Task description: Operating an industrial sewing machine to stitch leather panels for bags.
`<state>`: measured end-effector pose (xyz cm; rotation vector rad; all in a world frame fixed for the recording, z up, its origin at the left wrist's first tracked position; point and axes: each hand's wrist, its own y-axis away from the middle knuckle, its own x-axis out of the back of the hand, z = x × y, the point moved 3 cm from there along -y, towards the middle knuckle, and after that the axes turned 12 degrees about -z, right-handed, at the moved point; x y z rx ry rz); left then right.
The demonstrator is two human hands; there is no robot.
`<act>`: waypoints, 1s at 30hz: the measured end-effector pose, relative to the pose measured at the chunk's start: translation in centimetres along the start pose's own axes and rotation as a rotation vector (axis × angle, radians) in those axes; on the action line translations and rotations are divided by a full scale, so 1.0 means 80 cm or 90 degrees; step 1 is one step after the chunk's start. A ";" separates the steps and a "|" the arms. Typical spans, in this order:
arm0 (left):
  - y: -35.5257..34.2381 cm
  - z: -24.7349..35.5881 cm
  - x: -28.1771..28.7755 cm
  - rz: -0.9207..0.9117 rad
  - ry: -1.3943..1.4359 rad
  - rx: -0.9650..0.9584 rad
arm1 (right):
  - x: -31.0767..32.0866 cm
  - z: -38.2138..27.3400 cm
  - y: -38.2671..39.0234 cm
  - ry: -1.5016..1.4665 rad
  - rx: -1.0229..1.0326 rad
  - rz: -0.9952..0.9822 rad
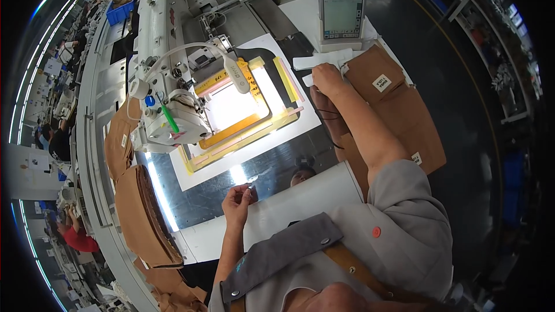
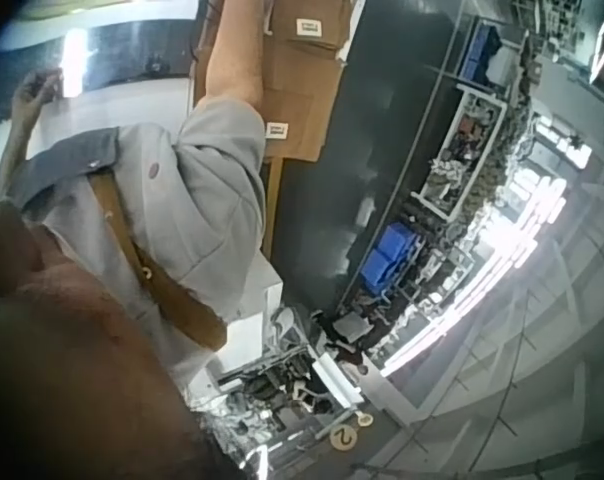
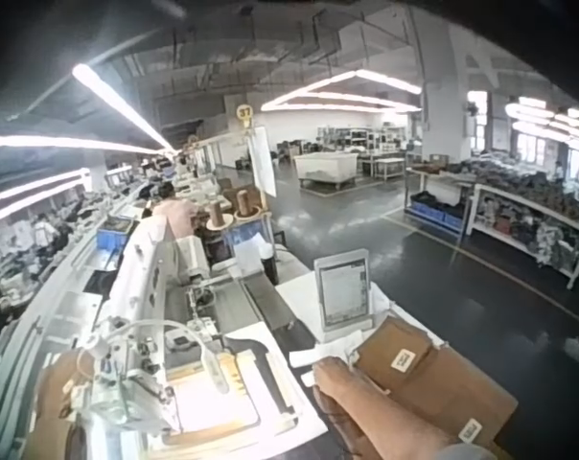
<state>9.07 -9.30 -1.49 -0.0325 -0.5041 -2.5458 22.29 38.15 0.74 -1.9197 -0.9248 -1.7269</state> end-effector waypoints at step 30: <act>-0.146 0.024 0.001 0.045 0.162 -0.053 | -0.048 -0.243 0.183 -0.425 0.361 0.040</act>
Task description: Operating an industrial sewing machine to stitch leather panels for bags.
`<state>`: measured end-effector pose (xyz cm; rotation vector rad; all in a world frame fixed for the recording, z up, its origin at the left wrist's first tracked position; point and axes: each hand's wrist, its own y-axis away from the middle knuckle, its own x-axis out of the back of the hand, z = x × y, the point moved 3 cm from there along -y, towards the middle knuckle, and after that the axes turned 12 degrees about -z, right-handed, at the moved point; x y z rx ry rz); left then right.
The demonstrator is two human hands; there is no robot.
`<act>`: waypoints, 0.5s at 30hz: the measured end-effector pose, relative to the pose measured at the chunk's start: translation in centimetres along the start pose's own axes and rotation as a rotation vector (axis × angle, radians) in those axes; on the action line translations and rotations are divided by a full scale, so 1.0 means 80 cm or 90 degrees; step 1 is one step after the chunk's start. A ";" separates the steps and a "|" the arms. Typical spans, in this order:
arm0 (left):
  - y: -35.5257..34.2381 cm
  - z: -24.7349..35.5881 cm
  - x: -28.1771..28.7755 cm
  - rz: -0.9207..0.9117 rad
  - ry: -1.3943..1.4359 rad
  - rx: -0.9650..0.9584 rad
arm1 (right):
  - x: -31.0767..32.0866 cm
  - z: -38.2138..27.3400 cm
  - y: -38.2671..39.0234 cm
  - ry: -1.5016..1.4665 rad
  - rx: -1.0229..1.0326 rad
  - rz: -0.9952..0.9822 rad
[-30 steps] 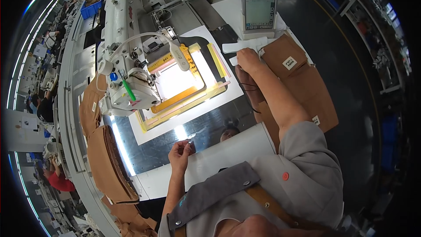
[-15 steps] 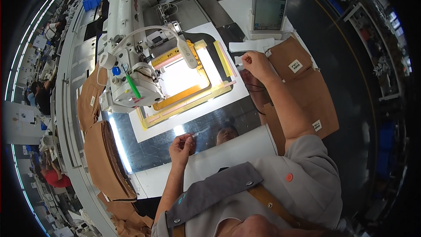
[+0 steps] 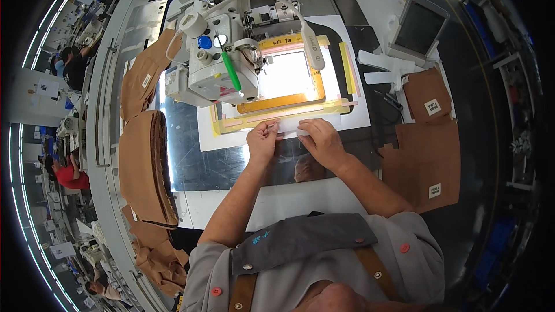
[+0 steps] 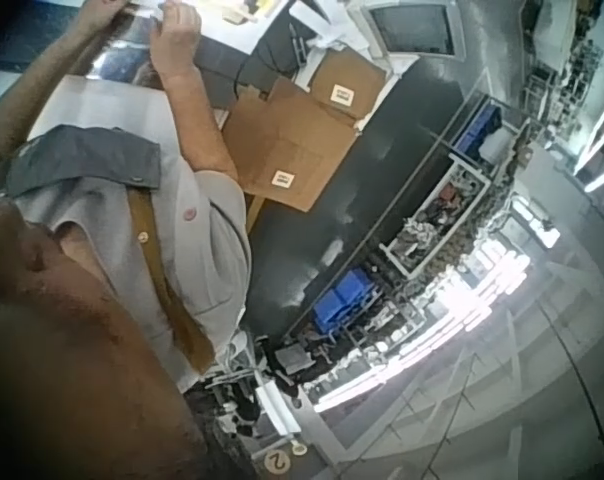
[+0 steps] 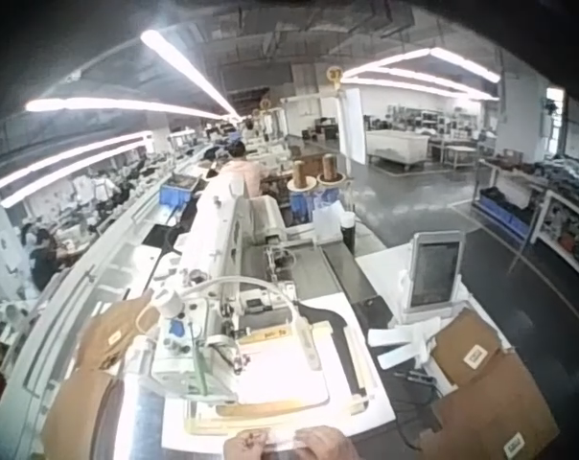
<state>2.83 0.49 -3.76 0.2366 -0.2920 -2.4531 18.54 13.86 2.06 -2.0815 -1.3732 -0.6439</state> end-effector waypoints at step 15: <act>0.027 0.043 0.032 0.025 -0.718 -0.394 | -0.031 0.006 -0.002 0.328 -0.042 -0.194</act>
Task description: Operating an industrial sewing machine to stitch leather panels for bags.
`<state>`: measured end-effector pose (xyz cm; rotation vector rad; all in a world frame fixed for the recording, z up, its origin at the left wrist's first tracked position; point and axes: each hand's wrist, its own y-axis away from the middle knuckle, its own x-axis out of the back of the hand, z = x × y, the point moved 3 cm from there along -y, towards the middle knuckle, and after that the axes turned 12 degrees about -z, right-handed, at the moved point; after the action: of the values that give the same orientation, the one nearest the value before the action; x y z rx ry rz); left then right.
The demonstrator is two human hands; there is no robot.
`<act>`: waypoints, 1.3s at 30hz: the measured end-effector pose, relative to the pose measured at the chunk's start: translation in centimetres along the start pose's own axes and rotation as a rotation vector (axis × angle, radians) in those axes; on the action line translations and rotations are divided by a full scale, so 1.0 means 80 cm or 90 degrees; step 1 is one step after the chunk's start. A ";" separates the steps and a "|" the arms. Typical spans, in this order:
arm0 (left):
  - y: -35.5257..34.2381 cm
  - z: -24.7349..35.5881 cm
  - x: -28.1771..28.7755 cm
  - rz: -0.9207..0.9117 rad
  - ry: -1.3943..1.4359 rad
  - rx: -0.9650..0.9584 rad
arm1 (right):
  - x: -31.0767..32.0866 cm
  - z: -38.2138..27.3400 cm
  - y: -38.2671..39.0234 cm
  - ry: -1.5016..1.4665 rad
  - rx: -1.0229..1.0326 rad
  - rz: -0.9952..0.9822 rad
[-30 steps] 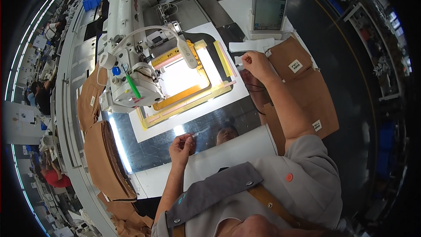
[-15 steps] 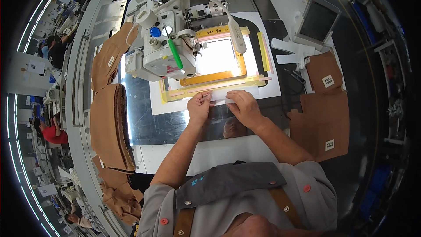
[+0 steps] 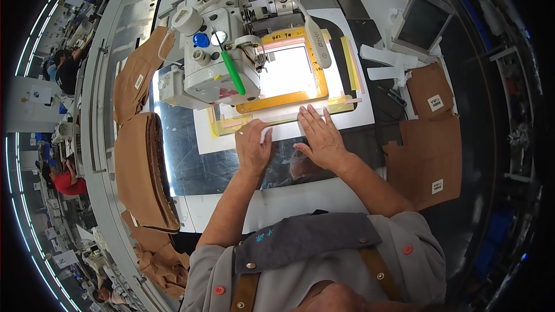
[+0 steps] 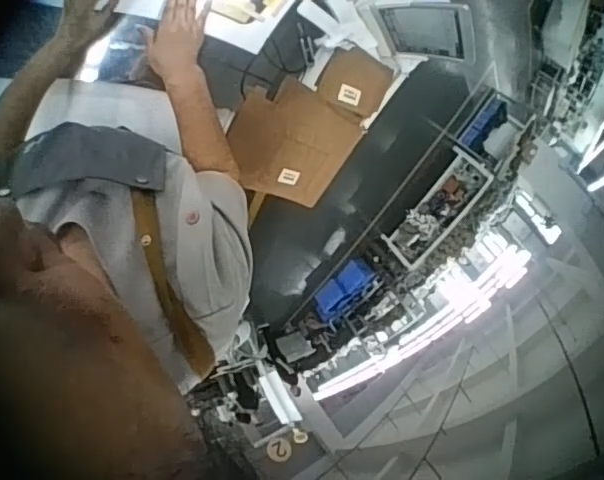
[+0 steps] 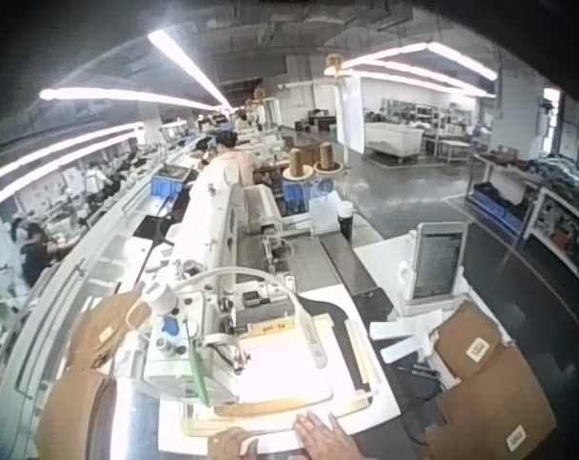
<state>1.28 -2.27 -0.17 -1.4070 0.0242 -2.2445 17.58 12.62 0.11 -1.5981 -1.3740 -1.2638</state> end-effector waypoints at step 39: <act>-0.041 0.008 -0.013 -0.250 -0.189 0.125 | 0.033 0.026 -0.049 0.058 -0.106 -0.108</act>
<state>0.95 1.20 0.11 -1.7339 -0.6014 -2.2276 14.24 16.24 1.58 -1.5363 -1.4026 -1.5684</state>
